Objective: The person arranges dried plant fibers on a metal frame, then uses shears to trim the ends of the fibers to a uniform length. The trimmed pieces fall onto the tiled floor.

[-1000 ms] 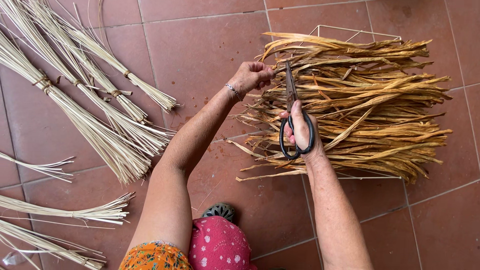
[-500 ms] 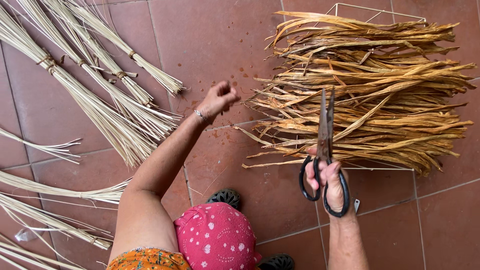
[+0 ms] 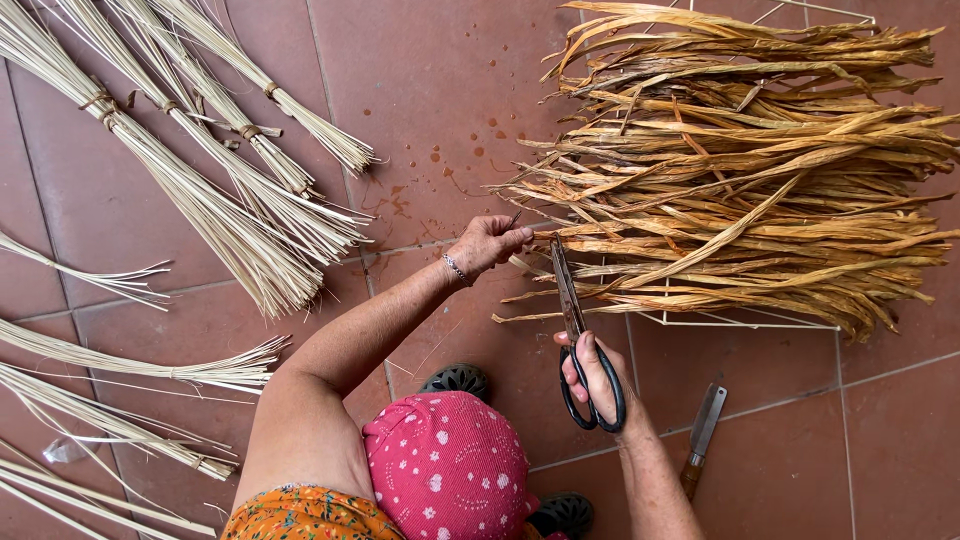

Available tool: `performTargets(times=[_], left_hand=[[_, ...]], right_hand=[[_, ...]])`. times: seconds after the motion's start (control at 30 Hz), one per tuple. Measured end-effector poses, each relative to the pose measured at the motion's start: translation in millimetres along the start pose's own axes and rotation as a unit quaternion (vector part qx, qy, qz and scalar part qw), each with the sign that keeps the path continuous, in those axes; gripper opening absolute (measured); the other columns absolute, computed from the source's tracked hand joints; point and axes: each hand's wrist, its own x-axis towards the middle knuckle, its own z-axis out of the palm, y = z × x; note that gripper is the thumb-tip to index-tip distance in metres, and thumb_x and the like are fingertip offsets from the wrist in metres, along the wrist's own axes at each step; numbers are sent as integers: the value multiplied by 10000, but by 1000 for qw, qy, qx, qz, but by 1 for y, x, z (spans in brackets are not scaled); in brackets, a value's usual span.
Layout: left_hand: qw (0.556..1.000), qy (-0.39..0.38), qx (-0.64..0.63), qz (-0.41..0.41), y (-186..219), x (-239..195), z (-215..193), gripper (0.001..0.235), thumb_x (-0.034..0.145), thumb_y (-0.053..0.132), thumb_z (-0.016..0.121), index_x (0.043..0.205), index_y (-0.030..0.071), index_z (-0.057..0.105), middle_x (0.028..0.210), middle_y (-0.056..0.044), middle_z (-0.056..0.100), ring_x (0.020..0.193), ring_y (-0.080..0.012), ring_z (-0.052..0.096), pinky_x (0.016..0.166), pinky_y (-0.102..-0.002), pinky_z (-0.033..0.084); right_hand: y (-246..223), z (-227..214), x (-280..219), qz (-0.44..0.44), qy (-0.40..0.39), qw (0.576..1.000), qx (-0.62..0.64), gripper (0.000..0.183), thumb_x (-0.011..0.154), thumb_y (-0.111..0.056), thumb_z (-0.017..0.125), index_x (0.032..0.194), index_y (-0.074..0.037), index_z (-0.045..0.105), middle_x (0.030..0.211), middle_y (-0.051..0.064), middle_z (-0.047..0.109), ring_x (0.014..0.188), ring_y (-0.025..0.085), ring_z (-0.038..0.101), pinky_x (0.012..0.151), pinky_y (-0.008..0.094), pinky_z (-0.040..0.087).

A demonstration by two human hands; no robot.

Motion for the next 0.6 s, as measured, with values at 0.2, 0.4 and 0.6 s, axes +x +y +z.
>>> performTargets(times=[0.2, 0.4, 0.6], left_hand=[[997, -19, -70, -29, -3, -16, 7, 224, 965, 285, 724, 982, 62, 733, 736, 22, 634, 583, -56, 488, 518, -235, 423], [987, -1, -157, -27, -21, -2, -1, 157, 987, 194, 657, 1007, 38, 660, 805, -71, 726, 569, -82, 537, 514, -241, 458], [958, 57, -269, -78, -24, 29, -21, 61, 946, 72, 620, 1005, 70, 603, 826, -96, 721, 632, -158, 686, 575, -307, 582]], right_hand=[[0, 13, 16, -15, 9, 999, -29, 689, 1019, -584, 359, 1220, 7, 649, 614, -22, 480, 473, 45, 420, 423, 220, 382], [16, 33, 16, -72, 66, 995, -36, 585, 1050, -502, 395, 1116, 6, 676, 561, -2, 466, 429, 59, 430, 392, 240, 373], [33, 27, 17, -108, 87, 990, -29, 545, 1029, -485, 464, 1187, -4, 664, 593, -7, 496, 448, 58, 436, 392, 245, 362]])
